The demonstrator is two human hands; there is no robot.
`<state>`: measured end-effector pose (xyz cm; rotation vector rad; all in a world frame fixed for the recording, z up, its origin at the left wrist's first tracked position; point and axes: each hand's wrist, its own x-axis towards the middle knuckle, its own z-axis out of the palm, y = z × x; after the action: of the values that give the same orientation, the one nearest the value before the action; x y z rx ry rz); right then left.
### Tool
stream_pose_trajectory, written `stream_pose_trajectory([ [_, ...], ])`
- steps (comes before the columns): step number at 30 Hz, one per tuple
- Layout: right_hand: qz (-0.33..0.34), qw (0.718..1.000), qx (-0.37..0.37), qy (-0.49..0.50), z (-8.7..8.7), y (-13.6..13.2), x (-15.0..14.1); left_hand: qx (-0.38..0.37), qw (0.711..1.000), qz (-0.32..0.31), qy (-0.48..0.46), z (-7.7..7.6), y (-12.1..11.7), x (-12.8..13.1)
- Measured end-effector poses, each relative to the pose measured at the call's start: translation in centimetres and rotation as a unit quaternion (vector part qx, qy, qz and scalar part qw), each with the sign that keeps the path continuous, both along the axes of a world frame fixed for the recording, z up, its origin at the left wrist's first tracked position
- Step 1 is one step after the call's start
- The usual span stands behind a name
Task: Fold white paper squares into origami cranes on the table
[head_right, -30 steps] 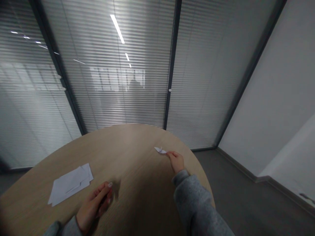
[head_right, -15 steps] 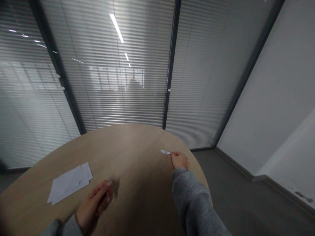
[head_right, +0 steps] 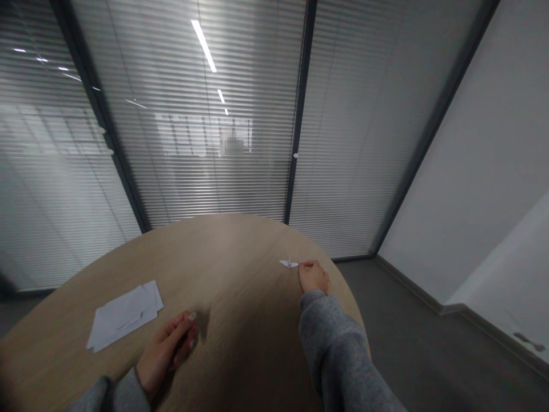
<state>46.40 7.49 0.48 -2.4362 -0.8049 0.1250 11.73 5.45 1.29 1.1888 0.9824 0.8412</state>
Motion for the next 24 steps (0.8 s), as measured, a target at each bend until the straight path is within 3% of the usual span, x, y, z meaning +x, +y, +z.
stream_pose_trajectory([
  [8, 0.005, 0.998, 0.058, -0.025, 1.7, -1.1, -1.4, 0.05, 0.999, 0.0, 0.011, -0.2, -0.1, 0.0],
  [11, 0.067, 0.992, 0.09, -0.052, 2.6, -2.1, -2.9, 0.121, 0.992, 0.003, 0.046, 0.7, -0.7, -0.8],
  [13, 0.147, 0.981, 0.109, -0.065, 2.6, -3.5, -4.6, 0.199, 0.975, 0.009, 0.1, 1.3, -1.4, -1.9],
  [16, 0.276, 0.949, 0.127, -0.079, 1.3, -6.5, -7.9, 0.356, 0.908, 0.023, 0.219, 0.6, -2.5, -4.3],
  [20, 0.413, 0.895, 0.121, -0.12, -2.0, -10.5, -11.8, 0.527, 0.763, 0.03, 0.373, -2.6, -3.5, -7.0],
  [22, 0.429, 0.886, 0.098, -0.145, -3.1, -11.6, -12.9, 0.564, 0.698, 0.042, 0.44, -3.9, -3.9, -7.7],
  [24, 0.444, 0.878, 0.075, -0.16, -3.6, -12.1, -13.4, 0.57, 0.657, 0.05, 0.491, -4.7, -4.3, -7.9],
])
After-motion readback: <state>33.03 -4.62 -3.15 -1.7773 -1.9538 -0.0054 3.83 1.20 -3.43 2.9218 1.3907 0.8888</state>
